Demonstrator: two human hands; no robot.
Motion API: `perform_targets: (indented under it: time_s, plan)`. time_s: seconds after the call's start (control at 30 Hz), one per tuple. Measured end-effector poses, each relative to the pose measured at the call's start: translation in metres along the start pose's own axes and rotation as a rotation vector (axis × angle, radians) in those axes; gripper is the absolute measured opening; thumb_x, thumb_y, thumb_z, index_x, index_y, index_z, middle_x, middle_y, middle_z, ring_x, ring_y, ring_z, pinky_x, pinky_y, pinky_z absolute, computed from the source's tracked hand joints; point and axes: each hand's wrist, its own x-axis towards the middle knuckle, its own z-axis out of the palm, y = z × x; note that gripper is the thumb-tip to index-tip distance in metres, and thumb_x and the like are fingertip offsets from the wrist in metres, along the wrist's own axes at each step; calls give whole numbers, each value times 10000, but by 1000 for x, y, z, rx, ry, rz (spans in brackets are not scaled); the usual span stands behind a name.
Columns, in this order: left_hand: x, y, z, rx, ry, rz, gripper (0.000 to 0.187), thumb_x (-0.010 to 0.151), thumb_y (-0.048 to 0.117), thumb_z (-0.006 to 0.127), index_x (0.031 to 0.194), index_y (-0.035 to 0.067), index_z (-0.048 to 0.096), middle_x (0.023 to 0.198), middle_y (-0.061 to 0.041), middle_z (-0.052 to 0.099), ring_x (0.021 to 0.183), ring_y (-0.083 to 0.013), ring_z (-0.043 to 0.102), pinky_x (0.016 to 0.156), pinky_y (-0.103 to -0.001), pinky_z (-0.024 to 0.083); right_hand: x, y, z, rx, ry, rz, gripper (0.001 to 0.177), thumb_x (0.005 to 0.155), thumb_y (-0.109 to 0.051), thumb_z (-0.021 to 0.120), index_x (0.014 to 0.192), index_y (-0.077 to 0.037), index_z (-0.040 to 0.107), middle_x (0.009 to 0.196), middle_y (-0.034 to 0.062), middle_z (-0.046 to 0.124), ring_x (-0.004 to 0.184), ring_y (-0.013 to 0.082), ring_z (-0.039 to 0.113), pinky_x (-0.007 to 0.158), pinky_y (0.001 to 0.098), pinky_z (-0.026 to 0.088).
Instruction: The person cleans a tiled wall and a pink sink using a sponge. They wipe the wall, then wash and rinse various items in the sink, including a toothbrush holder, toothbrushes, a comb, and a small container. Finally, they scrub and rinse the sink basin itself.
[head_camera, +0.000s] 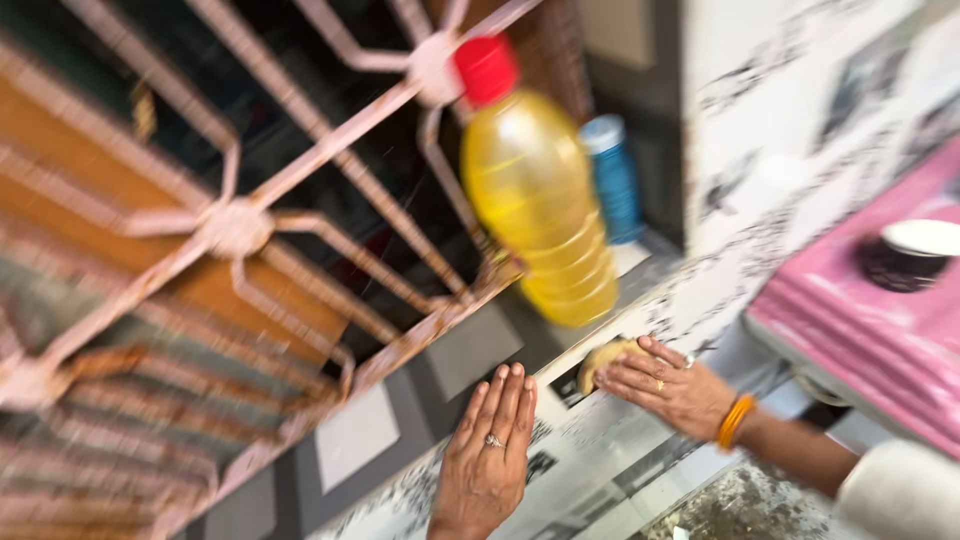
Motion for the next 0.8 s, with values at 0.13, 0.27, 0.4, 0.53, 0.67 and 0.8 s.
perform_targets:
  time_s: [0.13, 0.27, 0.4, 0.53, 0.67, 0.8]
  plan:
    - [40, -8, 14, -125, 23, 207, 572, 953, 104, 462, 1485, -105, 442, 1552, -261, 459, 1472, -372, 425, 1223, -465, 311, 41, -59, -8, 266, 408, 800, 663, 954, -208, 546, 1561, -87, 307, 1666, 133, 202, 1543, 333, 162, 1246, 418, 140]
    - [68, -4, 36, -196, 16, 388, 553, 958, 109, 468, 1467, -108, 475, 1516, -267, 507, 1470, -368, 450, 1225, -474, 321, 89, -76, -33, 523, 708, 1034, 684, 1004, -192, 444, 1621, -43, 188, 1725, 154, 81, 1602, 331, 54, 1270, 416, 75]
    - [76, -6, 57, -221, -39, 483, 534, 956, 101, 469, 1441, -119, 503, 1485, -282, 539, 1459, -372, 472, 1226, -483, 327, 88, -40, -10, 511, 941, 1388, 658, 1063, -281, 324, 1641, -44, 116, 1736, 163, 49, 1605, 316, 22, 1273, 429, 49]
    - [89, -10, 70, -239, -70, 601, 531, 956, 128, 477, 1402, -157, 506, 1467, -326, 516, 1459, -415, 454, 1228, -503, 313, 75, -36, 25, 917, 1189, 1799, 703, 1024, -391, 334, 1620, -95, 109, 1721, 80, 105, 1595, 236, 87, 1269, 377, 86]
    - [108, -6, 91, -184, 7, 656, 573, 951, 166, 482, 1422, -161, 492, 1507, -332, 496, 1474, -415, 436, 1233, -503, 288, 100, -41, -5, 570, 1106, 1385, 706, 1063, -412, 295, 1633, -39, 112, 1736, 132, 81, 1609, 280, 21, 1276, 384, 25]
    - [108, -11, 106, -229, 57, 674, 604, 943, 208, 512, 1454, -113, 486, 1532, -307, 484, 1502, -408, 424, 1266, -514, 275, 89, 37, -52, 249, 1098, 1345, 672, 1103, -422, 185, 1635, -13, 144, 1734, 181, 101, 1614, 304, 55, 1296, 396, 35]
